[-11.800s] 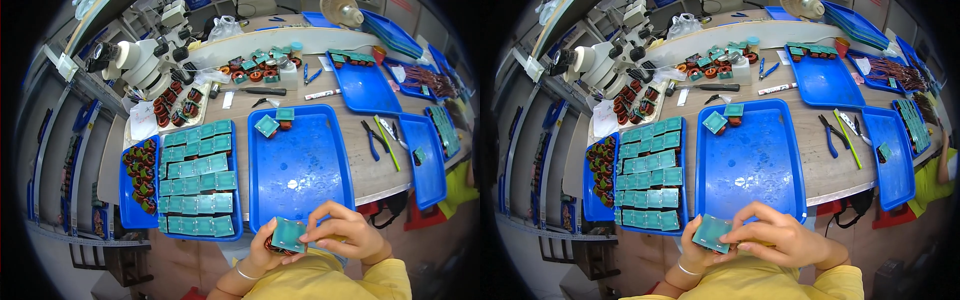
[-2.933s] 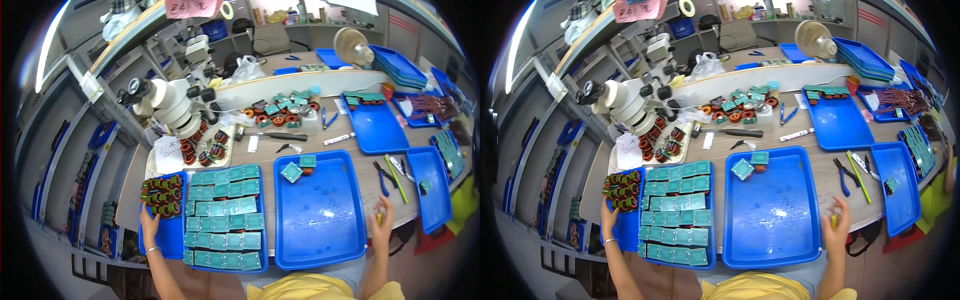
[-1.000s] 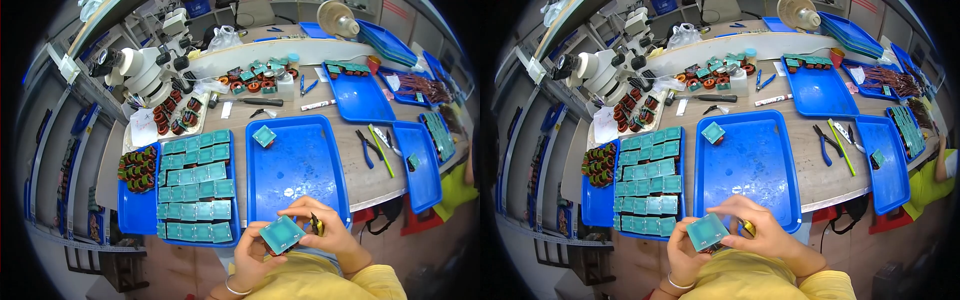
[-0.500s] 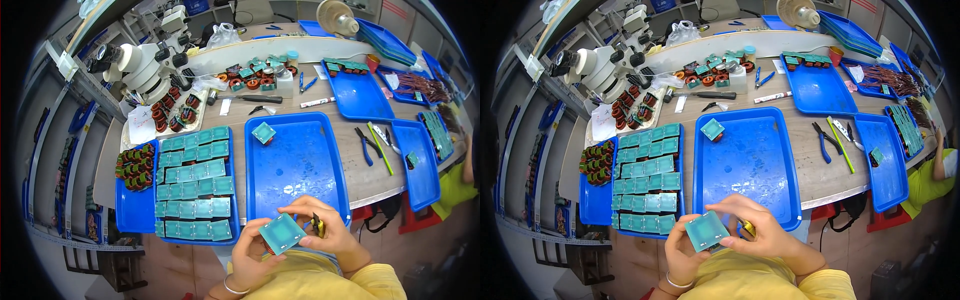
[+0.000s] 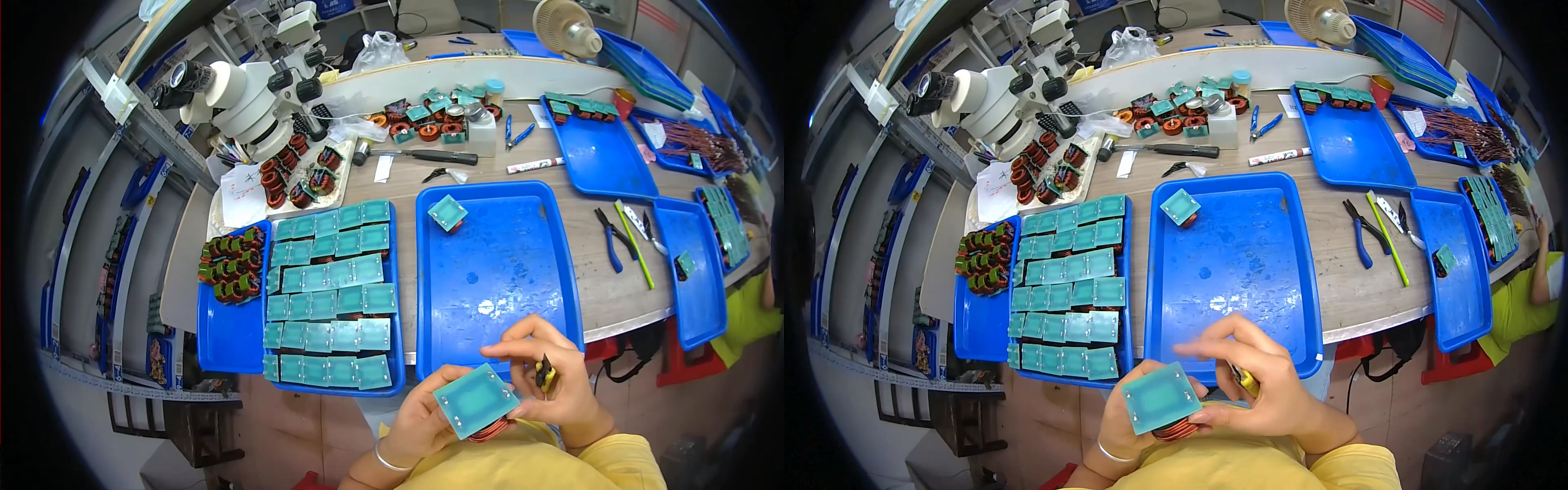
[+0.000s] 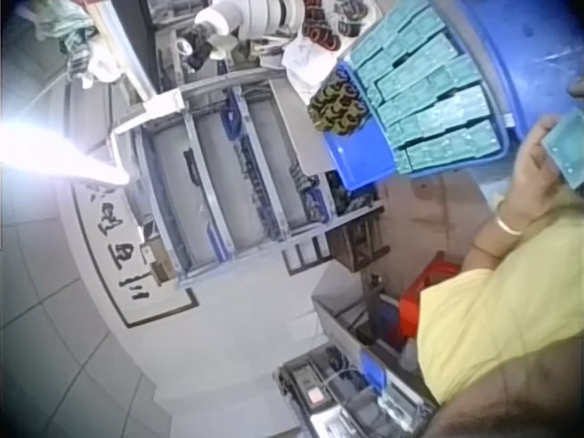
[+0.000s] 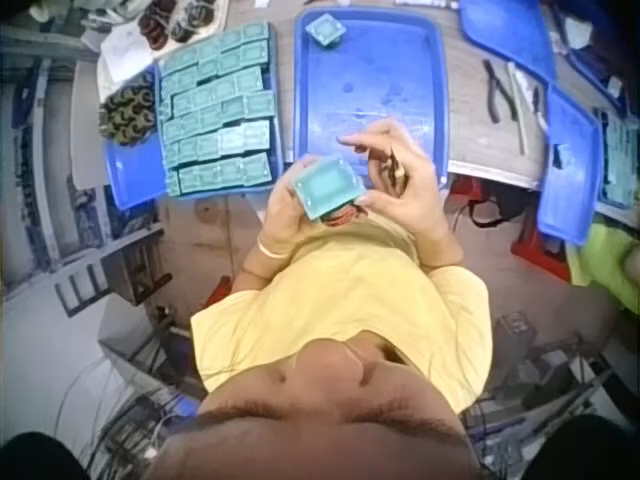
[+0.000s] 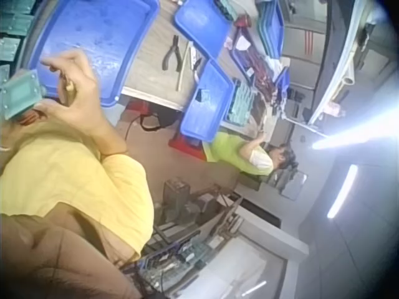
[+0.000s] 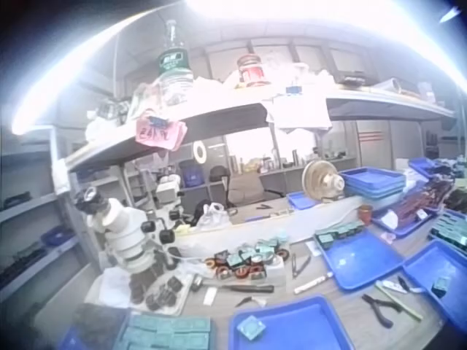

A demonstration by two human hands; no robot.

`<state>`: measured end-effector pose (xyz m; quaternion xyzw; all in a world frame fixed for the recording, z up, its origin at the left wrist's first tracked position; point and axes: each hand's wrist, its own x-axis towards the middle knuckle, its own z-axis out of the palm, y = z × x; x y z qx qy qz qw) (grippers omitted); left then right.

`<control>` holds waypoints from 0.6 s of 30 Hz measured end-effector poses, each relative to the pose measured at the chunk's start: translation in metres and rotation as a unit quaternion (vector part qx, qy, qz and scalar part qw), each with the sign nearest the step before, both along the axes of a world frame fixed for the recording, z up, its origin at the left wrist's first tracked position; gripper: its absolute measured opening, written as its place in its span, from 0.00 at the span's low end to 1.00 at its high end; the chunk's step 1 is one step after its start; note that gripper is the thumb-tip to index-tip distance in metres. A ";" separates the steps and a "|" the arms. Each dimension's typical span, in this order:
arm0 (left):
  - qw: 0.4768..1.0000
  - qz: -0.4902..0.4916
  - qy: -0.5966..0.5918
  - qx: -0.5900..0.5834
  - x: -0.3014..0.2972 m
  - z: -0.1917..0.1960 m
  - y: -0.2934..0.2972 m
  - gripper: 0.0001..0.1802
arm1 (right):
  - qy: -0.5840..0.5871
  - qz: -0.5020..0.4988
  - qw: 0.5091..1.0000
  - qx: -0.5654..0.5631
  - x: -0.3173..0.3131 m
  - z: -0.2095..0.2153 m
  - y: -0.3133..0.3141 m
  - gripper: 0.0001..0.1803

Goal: Assembling and checking small electronic components at a workbench.

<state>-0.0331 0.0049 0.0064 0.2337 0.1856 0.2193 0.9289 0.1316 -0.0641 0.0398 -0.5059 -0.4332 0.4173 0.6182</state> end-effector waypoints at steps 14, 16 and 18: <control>0.994 0.014 0.070 0.084 0.007 -0.001 0.000 0.26 | -0.048 -0.004 0.999 0.005 0.001 0.003 -0.004 0.29; 0.994 0.019 0.072 0.079 0.008 0.005 0.000 0.27 | -0.056 -0.010 0.998 0.011 0.002 0.002 -0.004 0.28; 0.996 -0.002 0.060 0.065 0.009 0.009 0.000 0.27 | -0.064 -0.016 0.998 0.017 0.002 0.001 -0.004 0.28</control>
